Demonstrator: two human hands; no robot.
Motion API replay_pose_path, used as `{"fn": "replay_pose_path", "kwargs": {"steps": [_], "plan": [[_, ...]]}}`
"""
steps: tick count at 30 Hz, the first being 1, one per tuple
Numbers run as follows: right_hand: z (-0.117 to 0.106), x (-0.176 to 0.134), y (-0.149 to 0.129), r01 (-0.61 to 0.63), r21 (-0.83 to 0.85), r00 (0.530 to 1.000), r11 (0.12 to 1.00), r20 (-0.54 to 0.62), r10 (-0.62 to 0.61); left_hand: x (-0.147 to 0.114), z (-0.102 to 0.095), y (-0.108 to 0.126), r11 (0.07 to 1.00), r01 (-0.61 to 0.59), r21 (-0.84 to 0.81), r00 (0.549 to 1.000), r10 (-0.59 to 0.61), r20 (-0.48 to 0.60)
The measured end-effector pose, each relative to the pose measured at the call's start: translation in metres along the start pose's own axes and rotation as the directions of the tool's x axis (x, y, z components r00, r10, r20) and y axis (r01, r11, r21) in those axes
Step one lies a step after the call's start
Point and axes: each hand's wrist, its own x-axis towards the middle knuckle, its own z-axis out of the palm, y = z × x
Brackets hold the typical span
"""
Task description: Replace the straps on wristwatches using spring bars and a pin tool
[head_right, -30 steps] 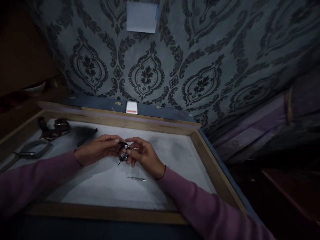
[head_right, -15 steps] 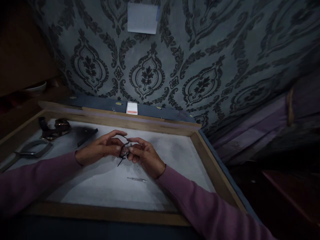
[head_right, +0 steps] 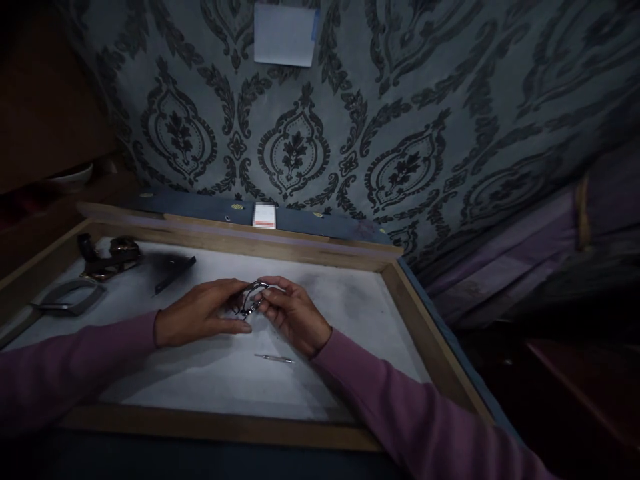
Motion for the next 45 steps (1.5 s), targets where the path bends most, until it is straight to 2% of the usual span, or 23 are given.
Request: {"fn": "replay_pose_path", "kwargs": {"steps": [6, 17, 24, 29, 36, 42, 45], "plan": [[0.002, 0.0, 0.004, -0.014, 0.032, 1.0, 0.999, 0.01, 0.014, -0.003, 0.003, -0.001, 0.991, 0.002, 0.131, 1.0, -0.002, 0.001], [0.001, 0.0, -0.001, 0.027, -0.075, 0.999, 0.997, 0.026, -0.025, 0.0, 0.002, -0.007, 0.993, 0.038, 0.112, 0.999, -0.04, 0.018], [0.004, -0.003, -0.003, 0.069, -0.188, 0.998, 0.98, 0.007, -0.069, 0.004, -0.002, -0.009, 0.991, 0.073, -0.11, 0.996, -0.077, -0.033], [0.005, -0.003, -0.005, 0.114, -0.329, 0.993, 0.937, 0.004, -0.119, 0.006, -0.002, -0.012, 0.959, 0.108, -0.263, 0.994, -0.114, -0.004], [0.0, 0.0, -0.009, 0.145, -0.453, 0.989, 0.88, 0.049, -0.138, 0.009, -0.002, -0.012, 0.826, 0.206, -0.524, 0.979, -0.174, 0.11], [-0.004, 0.001, -0.01, 0.139, -0.511, 0.987, 0.848, 0.139, -0.078, 0.011, 0.002, -0.017, 0.733, 0.225, -0.642, 0.971, -0.227, 0.082], [-0.005, 0.002, -0.008, 0.134, -0.523, 0.985, 0.841, 0.16, -0.058, 0.011, 0.005, -0.021, 0.716, 0.228, -0.66, 0.967, -0.245, 0.068]]}}
